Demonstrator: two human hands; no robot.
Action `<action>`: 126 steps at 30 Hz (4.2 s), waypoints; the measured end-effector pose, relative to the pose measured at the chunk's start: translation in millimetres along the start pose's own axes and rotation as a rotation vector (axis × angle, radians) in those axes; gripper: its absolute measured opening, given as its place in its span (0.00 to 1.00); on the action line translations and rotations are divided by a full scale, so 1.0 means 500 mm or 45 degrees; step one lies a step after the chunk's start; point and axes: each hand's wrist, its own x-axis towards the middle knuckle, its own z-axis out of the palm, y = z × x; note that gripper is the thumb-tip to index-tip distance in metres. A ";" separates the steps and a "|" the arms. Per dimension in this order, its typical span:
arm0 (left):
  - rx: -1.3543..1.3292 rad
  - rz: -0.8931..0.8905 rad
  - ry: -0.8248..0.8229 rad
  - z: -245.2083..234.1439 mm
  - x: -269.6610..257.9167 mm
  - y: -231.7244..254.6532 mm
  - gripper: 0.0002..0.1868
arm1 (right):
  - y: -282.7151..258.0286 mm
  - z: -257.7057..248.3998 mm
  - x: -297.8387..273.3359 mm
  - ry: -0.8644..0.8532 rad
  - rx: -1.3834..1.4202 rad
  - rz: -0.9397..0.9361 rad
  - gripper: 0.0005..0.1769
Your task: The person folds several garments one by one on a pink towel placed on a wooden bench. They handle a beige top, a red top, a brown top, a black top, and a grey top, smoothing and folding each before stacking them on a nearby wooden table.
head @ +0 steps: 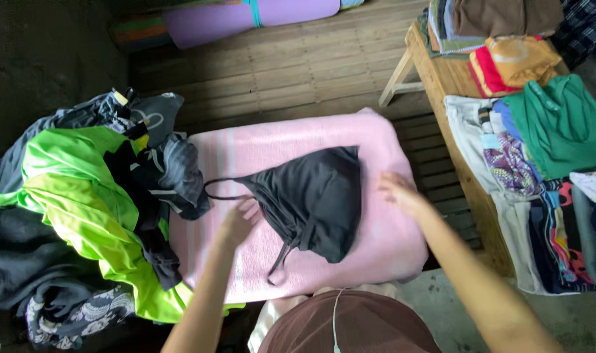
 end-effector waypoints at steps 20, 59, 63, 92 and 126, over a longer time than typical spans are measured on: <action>1.954 0.403 0.300 -0.055 -0.086 -0.033 0.11 | 0.227 0.160 -0.088 0.133 -0.472 -0.632 0.05; 0.561 0.355 -0.352 0.303 -0.386 0.355 0.41 | -0.130 -0.018 -0.145 -0.328 0.317 0.023 0.23; 0.517 0.417 -0.558 0.360 -0.448 0.414 0.51 | -0.310 -0.163 -0.191 -0.172 0.379 0.051 0.28; 1.512 1.121 0.514 0.134 -0.172 0.208 0.08 | 0.169 0.595 -0.206 -0.448 -1.525 -0.646 0.30; 0.569 0.816 -0.400 0.492 -0.223 0.480 0.14 | -0.605 -0.065 -0.439 -0.604 0.339 -0.682 0.25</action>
